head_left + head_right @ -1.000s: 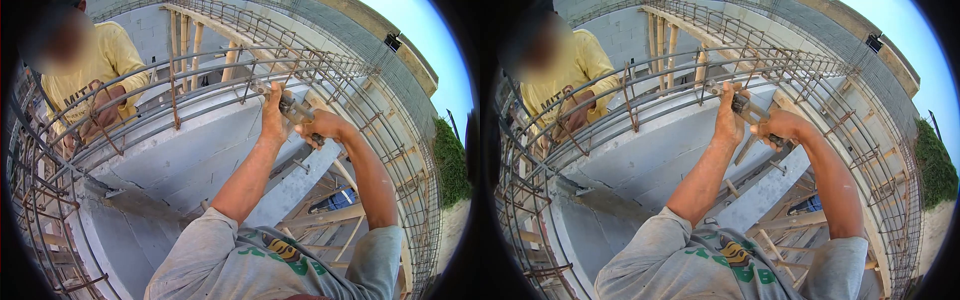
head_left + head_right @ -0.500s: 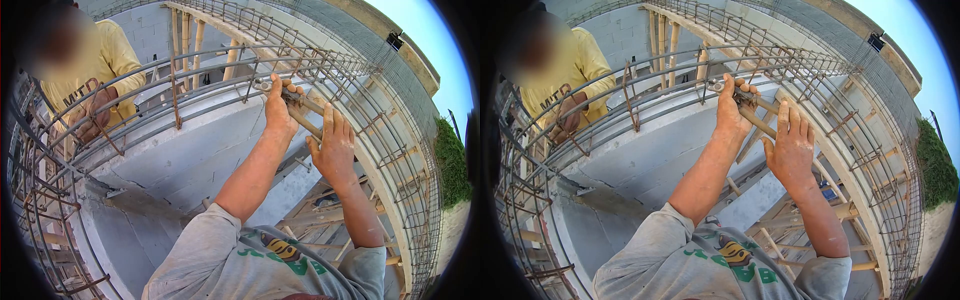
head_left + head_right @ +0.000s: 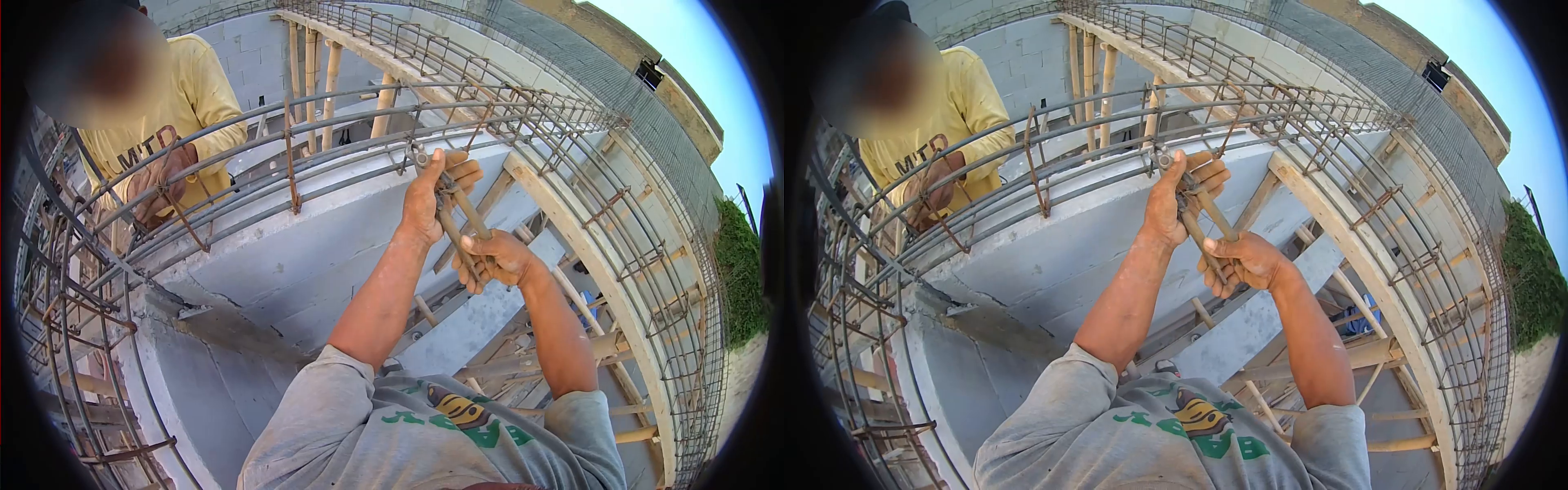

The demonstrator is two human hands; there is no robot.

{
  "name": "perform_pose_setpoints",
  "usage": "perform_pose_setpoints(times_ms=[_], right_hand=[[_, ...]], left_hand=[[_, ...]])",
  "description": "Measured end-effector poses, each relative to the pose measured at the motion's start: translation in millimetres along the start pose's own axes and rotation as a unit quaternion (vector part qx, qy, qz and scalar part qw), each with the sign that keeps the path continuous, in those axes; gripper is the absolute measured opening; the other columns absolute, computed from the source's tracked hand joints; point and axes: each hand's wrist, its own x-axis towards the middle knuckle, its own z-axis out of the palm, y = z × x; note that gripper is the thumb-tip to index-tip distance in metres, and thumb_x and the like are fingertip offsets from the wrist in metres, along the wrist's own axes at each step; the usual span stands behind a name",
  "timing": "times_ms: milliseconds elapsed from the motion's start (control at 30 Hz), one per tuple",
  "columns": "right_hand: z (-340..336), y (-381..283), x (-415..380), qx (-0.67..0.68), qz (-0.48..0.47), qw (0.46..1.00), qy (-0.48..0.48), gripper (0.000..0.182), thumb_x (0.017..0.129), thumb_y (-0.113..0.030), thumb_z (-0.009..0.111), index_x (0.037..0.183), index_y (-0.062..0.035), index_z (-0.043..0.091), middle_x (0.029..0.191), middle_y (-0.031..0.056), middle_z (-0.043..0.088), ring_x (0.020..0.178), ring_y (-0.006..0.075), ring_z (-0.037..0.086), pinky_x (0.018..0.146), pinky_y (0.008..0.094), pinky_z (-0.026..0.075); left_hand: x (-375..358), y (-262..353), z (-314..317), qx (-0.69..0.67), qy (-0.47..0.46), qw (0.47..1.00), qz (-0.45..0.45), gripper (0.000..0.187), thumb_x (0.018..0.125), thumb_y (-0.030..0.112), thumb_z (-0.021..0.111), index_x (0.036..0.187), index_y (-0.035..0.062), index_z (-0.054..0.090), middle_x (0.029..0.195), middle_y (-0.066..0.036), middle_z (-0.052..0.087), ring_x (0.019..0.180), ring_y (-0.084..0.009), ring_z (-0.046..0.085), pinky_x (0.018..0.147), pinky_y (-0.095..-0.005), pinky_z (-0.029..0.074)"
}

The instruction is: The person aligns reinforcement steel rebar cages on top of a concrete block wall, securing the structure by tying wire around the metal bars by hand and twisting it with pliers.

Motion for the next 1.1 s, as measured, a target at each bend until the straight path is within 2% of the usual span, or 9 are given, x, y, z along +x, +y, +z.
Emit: perform_pose_setpoints(times_ms=[100,200,333,500,600,700,800,1000,1100], right_hand=[[8,18,9,-0.053,-0.049,0.997,0.039,0.054,0.083,-0.051,0.07,0.094,0.0015,0.063,0.077,0.011,0.066,0.061,0.0189,0.066,0.051,0.0286,0.054],[16,31,3,-0.033,-0.103,0.994,-0.023,0.05,0.083,-0.049,0.07,0.096,-0.0003,0.064,0.081,0.0094,0.068,0.068,0.0176,0.068,0.054,0.0247,0.053],[40,54,6,0.059,-0.126,0.99,0.011,0.038,0.088,-0.039,0.067,0.097,-0.0023,0.065,0.08,0.0068,0.067,0.066,0.012,0.064,0.051,0.022,0.049],[55,77,19,0.13,-0.145,0.969,0.149,0.025,0.088,-0.025,0.068,0.086,-0.0015,0.064,0.066,0.0038,0.062,0.052,0.0079,0.056,0.044,0.0228,0.042],[59,87,20,0.015,-0.126,0.958,0.255,0.026,0.088,-0.027,0.064,0.085,-0.0006,0.065,0.064,0.0081,0.062,0.049,0.0131,0.054,0.044,0.0272,0.04],[55,84,8,-0.194,-0.115,0.915,0.334,0.027,0.084,-0.026,0.064,0.082,0.0007,0.063,0.063,0.0164,0.062,0.057,0.0327,0.062,0.057,0.0423,0.048],[46,89,0,-0.246,-0.105,0.892,0.365,0.027,0.084,-0.028,0.062,0.084,-0.0011,0.064,0.068,0.022,0.062,0.068,0.0422,0.062,0.065,0.0476,0.049],[30,101,-7,-0.253,-0.1,0.881,0.388,0.025,0.084,-0.028,0.062,0.086,-0.0035,0.065,0.071,0.0215,0.064,0.072,0.0423,0.062,0.066,0.0486,0.05],[26,100,-12,-0.304,-0.089,0.864,0.392,0.026,0.084,-0.028,0.062,0.087,-0.003,0.066,0.071,0.0215,0.064,0.073,0.0418,0.062,0.067,0.0482,0.05]], left_hand=[[3,-1,-18,0.019,-0.035,0.999,-0.023,0.05,0.093,0.054,0.053,0.096,0.0043,0.058,0.074,-0.004,0.058,0.07,-0.0186,0.061,0.073,-0.036,0.054],[-7,4,-19,0.05,-0.065,0.995,-0.048,0.05,0.093,0.055,0.052,0.092,0.0055,0.057,0.068,-0.003,0.053,0.063,-0.0188,0.059,0.062,-0.0334,0.056],[-31,10,-2,0.253,-0.065,0.961,-0.087,0.06,0.09,0.062,0.051,0.098,0.0033,0.057,0.075,-0.007,0.06,0.071,-0.0207,0.067,0.067,-0.0367,0.058],[-29,-31,-31,0.356,0.131,0.918,0.118,0.039,0.096,0.038,0.057,0.096,-0.0012,0.055,0.08,-0.011,0.064,0.068,-0.0178,0.067,0.058,-0.0287,0.056],[-41,-50,-44,0.472,0.158,0.849,0.178,0.027,0.097,0.027,0.056,0.09,0.0006,0.056,0.073,-0.011,0.065,0.057,-0.0178,0.063,0.052,-0.0327,0.052],[-41,-49,-51,0.647,0.123,0.727,0.194,0.022,0.096,0.023,0.056,0.089,0.0021,0.058,0.068,-0.012,0.064,0.056,-0.0204,0.062,0.053,-0.0372,0.048],[-37,-57,-49,0.632,0.101,0.754,0.148,0.021,0.094,0.023,0.057,0.089,0.0024,0.059,0.065,-0.014,0.063,0.055,-0.0227,0.061,0.054,-0.0392,0.047],[-32,-76,-41,0.569,0.079,0.809,0.125,0.024,0.094,0.024,0.058,0.087,0.0012,0.061,0.069,-0.014,0.066,0.056,-0.0199,0.061,0.055,-0.0373,0.048],[-31,-70,-29,0.613,0.069,0.782,0.089,0.02,0.092,0.02,0.058,0.085,0.0012,0.061,0.07,-0.016,0.067,0.059,-0.0241,0.064,0.059,-0.039,0.049]])
